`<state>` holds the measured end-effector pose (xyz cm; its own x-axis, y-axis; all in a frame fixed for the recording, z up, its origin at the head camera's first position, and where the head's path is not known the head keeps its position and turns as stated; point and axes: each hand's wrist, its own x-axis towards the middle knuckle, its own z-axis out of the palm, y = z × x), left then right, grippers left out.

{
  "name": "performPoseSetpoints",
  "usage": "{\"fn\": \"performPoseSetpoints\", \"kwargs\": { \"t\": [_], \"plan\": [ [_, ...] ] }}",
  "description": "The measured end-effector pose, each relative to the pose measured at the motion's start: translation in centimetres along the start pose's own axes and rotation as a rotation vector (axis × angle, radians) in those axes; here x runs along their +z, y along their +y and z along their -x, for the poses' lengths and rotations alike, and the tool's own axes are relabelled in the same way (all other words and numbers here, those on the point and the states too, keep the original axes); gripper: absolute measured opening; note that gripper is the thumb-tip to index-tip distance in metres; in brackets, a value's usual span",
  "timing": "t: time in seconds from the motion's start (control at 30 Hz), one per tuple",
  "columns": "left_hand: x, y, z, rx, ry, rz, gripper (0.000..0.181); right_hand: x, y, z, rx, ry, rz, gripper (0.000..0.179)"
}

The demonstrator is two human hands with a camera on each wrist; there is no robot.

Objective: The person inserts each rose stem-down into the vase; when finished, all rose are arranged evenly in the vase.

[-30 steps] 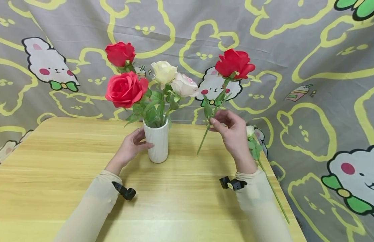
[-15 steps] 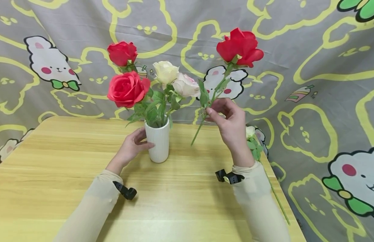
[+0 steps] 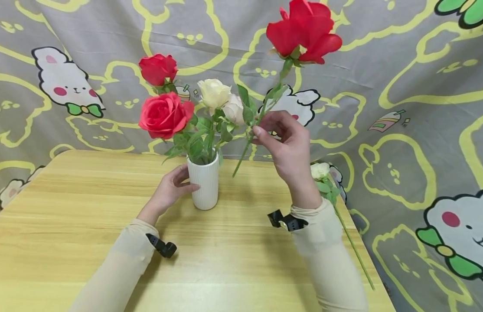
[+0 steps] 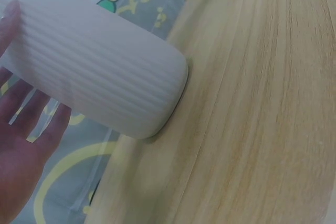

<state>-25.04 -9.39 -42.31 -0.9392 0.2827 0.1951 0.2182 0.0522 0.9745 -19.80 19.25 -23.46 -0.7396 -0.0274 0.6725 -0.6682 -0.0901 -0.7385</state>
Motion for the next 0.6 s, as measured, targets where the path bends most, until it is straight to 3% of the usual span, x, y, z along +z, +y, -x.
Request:
{"fn": "performPoseSetpoints", "kwargs": {
  "t": [0.3, 0.6],
  "plan": [
    [0.1, 0.1, 0.2, 0.024, 0.015, -0.007, 0.066, 1.5, -0.5, -1.1, -0.114, -0.016, -0.001, 0.015],
    [0.1, 0.1, 0.2, 0.033, 0.007, -0.008, 0.065, 3.0, 1.0, -1.4, -0.132, 0.016, -0.049, 0.012]
  ]
}}
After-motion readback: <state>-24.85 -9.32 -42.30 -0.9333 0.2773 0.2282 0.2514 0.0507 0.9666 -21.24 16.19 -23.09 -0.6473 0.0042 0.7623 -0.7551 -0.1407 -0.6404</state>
